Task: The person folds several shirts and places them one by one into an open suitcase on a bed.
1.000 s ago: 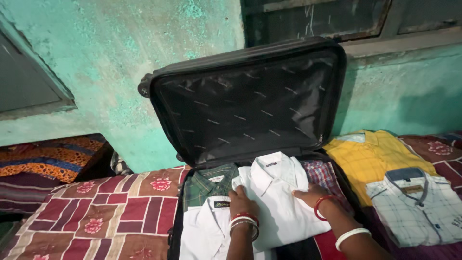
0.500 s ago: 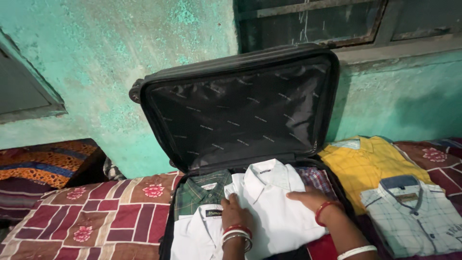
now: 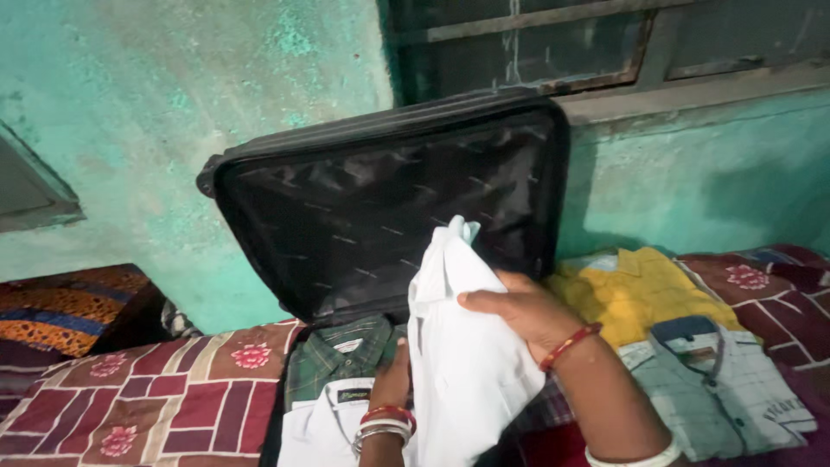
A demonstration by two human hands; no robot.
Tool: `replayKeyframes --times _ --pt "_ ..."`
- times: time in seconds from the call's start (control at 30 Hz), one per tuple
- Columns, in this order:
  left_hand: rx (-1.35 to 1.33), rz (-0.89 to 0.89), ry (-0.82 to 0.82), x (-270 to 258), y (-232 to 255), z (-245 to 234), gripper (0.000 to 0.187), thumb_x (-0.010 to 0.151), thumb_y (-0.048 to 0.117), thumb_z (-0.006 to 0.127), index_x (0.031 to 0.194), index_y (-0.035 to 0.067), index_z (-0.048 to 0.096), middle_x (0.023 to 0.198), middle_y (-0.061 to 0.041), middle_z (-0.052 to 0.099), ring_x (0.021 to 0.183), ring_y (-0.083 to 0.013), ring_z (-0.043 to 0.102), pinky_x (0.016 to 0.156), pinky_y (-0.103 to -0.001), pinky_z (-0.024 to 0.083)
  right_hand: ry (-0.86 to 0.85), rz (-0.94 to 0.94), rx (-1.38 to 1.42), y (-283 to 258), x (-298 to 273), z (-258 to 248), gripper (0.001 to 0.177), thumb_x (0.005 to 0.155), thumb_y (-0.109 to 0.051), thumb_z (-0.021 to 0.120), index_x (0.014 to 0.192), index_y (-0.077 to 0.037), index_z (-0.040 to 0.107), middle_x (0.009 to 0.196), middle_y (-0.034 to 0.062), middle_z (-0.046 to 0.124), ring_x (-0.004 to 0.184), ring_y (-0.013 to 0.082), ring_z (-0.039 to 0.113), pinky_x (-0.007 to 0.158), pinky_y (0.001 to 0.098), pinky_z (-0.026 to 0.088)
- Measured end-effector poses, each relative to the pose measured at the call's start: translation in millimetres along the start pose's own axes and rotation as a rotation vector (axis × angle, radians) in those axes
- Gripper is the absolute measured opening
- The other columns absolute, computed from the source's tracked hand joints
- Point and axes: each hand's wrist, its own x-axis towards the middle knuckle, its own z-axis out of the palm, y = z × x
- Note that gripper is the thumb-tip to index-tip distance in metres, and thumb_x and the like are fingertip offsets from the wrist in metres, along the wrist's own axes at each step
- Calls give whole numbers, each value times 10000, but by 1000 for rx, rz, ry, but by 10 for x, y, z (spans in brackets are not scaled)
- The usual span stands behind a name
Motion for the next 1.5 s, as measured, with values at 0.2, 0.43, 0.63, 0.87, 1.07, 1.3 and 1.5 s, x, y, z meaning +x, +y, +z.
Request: replayKeyframes --times 0.2,0.43,0.63,0.87,1.07,1.3,1.5 --pt "-688 31 -670 -490 168 618 778 951 597 412 1479 30 486 1463 -226 580 1262 -350 635 1048 -453 521 25 -92 0 -451 -333 -251 501 782 -121 754 1251 37 676 1063 142 765 891 230 750 795 381 612" --pt "-771 47 -584 -1220 581 973 680 934 505 511 1407 16 520 1374 -229 632 1208 -393 646 1000 -542 524 261 -72 -234 -675 -627 -1021 488 792 -171 757 1216 65 702 1061 157 783 911 232 743 793 363 583" --pt "-152 111 -366 -581 41 1361 662 787 159 765 1372 -40 527 1286 -208 713 1146 -356 697 991 -413 558 484 120 -489 -336 -590 -2079 575 793 -296 773 1288 -8 716 1147 156 791 1022 273 723 864 396 552" --pt "109 282 -497 4 -626 2380 649 806 50 618 1432 -36 468 1278 -156 674 1129 -287 658 966 -373 526 715 298 -957 176 -605 -3706 841 715 -462 846 1412 -42 631 1399 151 688 1325 270 601 1106 374 434" --pt "21 444 -507 492 -471 3178 774 756 -48 521 1511 30 370 1398 -97 604 1273 -227 591 1071 -293 451 812 305 -1269 -45 -279 -4619 918 735 -554 844 1429 -7 596 1483 216 532 1359 331 500 1101 391 412" --pt "71 450 -352 1315 -489 3860 784 765 -1 508 1534 48 365 1383 -152 636 1251 -271 636 1044 -301 478 962 -106 -996 -14 179 -4693 641 716 -368 831 1278 -73 744 1212 175 793 1118 302 748 1002 398 537" --pt "232 422 -97 1503 -648 3956 770 767 38 528 1524 77 391 1334 -211 646 1211 -338 642 1020 -343 485 945 -16 -1170 212 666 -5033 603 735 -383 852 1274 -141 736 1228 161 765 1154 306 717 1029 402 519"
